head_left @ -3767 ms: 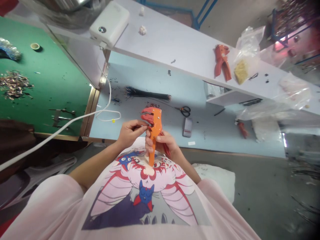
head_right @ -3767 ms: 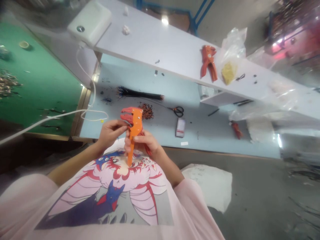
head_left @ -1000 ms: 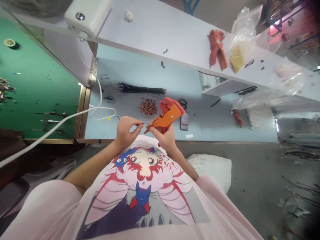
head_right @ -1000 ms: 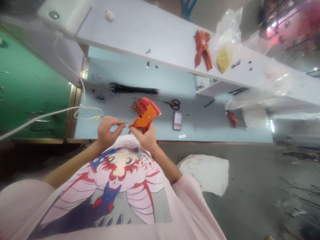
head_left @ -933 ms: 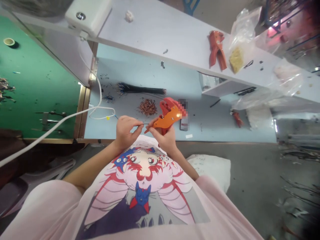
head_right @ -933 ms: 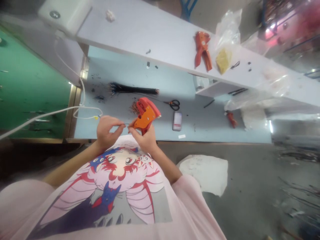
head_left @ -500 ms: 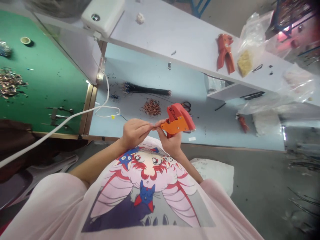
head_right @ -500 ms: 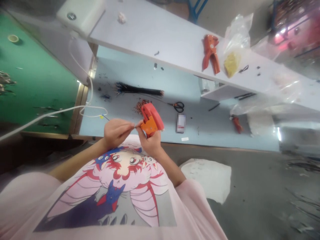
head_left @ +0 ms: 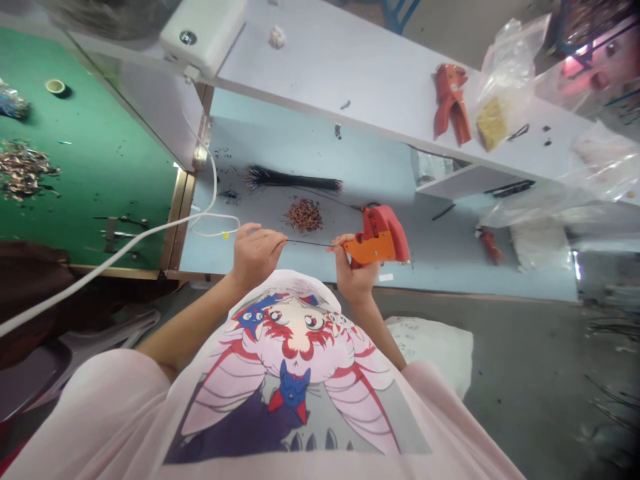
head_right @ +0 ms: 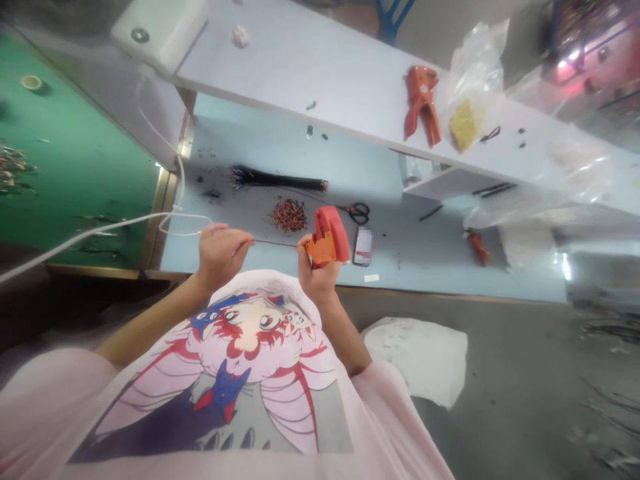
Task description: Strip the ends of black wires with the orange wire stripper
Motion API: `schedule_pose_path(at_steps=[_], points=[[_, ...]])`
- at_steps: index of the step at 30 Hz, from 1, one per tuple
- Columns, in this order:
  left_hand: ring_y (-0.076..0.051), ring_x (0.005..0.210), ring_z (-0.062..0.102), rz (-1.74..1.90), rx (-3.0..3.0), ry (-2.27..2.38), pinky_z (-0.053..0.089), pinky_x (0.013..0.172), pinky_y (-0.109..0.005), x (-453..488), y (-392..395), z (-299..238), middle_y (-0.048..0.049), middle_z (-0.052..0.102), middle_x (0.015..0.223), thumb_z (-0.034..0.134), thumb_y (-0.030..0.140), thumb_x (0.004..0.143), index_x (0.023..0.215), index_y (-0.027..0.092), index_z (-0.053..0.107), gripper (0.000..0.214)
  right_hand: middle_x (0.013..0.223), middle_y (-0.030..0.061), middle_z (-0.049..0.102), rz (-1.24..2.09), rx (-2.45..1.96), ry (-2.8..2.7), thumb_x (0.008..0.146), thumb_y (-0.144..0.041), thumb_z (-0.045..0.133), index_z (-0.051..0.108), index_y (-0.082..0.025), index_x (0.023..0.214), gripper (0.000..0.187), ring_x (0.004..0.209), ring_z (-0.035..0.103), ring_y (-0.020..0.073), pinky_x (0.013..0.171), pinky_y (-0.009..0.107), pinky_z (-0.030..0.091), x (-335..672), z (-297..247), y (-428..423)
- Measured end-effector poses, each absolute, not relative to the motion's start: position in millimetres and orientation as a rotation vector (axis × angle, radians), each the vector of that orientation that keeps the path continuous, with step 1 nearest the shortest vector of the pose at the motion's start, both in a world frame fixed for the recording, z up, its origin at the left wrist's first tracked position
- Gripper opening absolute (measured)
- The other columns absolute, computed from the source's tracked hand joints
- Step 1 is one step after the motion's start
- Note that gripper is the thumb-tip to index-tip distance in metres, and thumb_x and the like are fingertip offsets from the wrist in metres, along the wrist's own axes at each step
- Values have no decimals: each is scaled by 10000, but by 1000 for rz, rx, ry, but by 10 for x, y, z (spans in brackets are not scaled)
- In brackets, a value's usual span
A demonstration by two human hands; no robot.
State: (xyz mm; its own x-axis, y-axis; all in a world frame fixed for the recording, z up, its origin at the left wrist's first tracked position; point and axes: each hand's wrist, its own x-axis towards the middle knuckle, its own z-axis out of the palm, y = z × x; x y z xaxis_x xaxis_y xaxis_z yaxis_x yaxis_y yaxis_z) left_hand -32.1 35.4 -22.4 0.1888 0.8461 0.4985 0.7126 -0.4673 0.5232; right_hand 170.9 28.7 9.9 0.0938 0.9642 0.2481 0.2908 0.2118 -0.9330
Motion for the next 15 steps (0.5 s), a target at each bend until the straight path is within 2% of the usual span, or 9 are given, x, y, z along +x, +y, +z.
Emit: schedule_pose_path(at_steps=[2, 6, 11, 15], points=[[-134, 738, 651, 1091, 2292, 1538, 382, 887, -335, -320, 361, -263, 1, 721, 809, 528, 219, 853, 853, 208, 618, 91, 826, 55, 573, 799, -1299, -1441, 828, -264, 570, 557, -183, 867, 91, 790, 585, 176, 754, 340, 530, 1720, 85, 288], [-164, 704, 637, 848, 2255, 1592, 421, 706, -300, -313, 374, -335, -30, 716, 842, 496, 247, 863, 895, 203, 628, 143, 817, 60, 589, 858, -1343, -1557, 832, -268, 558, 567, -187, 843, 82, 777, 591, 184, 781, 347, 512, 1721, 50, 284], [-168, 798, 631, 800, 2055, 1379, 435, 741, -289, -196, 347, -270, -34, 695, 877, 505, 242, 845, 955, 188, 600, 155, 849, 66, 599, 954, -1398, -1719, 841, -256, 527, 559, -191, 877, 81, 817, 592, 197, 818, 348, 482, 1630, -40, 240], [-118, 685, 595, 793, 1790, 1214, 439, 622, -228, -78, 300, -183, -14, 653, 804, 520, 257, 829, 900, 182, 572, 116, 888, 75, 609, 1019, -1409, -1766, 839, -258, 530, 548, -189, 934, 118, 825, 594, 203, 776, 328, 482, 1581, -83, 222]])
